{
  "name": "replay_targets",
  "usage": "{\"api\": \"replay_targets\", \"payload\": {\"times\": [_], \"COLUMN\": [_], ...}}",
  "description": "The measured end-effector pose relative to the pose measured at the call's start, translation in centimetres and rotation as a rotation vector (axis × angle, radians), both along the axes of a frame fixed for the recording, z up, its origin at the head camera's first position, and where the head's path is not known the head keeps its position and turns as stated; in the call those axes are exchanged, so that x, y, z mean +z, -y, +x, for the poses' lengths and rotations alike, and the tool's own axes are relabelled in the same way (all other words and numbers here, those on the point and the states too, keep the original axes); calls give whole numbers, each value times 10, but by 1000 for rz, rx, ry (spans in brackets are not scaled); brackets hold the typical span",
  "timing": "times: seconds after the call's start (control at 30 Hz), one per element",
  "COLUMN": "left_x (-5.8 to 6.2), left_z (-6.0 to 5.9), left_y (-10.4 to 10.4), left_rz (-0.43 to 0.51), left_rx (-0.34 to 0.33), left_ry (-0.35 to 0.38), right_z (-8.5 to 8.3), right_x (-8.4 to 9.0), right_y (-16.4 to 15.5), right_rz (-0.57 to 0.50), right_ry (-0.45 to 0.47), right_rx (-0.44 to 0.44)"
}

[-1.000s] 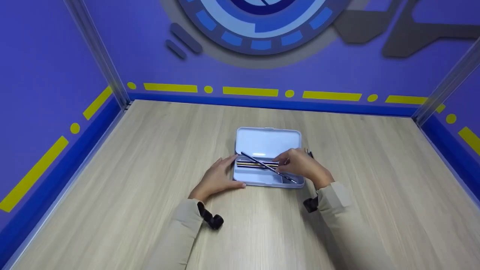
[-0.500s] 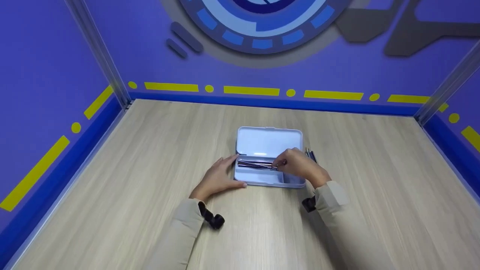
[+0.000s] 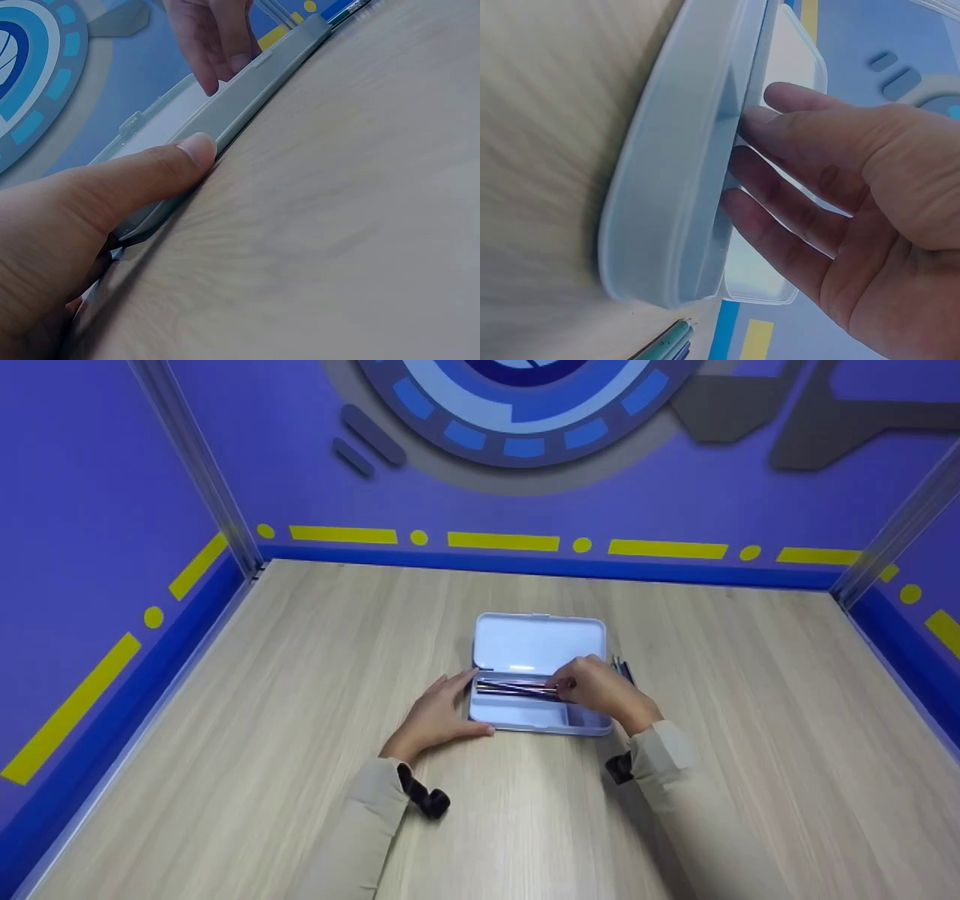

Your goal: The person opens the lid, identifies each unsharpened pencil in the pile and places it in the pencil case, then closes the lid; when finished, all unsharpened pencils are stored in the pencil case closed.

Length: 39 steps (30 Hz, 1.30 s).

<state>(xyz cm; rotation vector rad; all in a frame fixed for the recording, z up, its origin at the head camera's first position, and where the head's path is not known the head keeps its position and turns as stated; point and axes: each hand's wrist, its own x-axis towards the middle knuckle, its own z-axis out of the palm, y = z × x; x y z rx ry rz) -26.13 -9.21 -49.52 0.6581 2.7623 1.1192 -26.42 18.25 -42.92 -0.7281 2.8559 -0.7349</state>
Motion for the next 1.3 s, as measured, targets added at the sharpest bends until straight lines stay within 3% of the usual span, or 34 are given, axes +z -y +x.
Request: {"api": "replay_targets", "payload": {"times": [0.6,1.03,1.3], "left_x": [-2,-2,-1], "left_z": [1,0,1], "left_y": [-1,-1,-2], "left_rz": [-6,-19,-5], "left_rx": [37,28,30], "left_ry": [45,35,45], "right_z": [2,8,15], "right_x": [3,1,-6], "right_y": [-9,-56,-84], "right_rz": [-16,-32,-44], "right_ry": [61,-9,87], "right_rx": [-40,-223,-376]}}
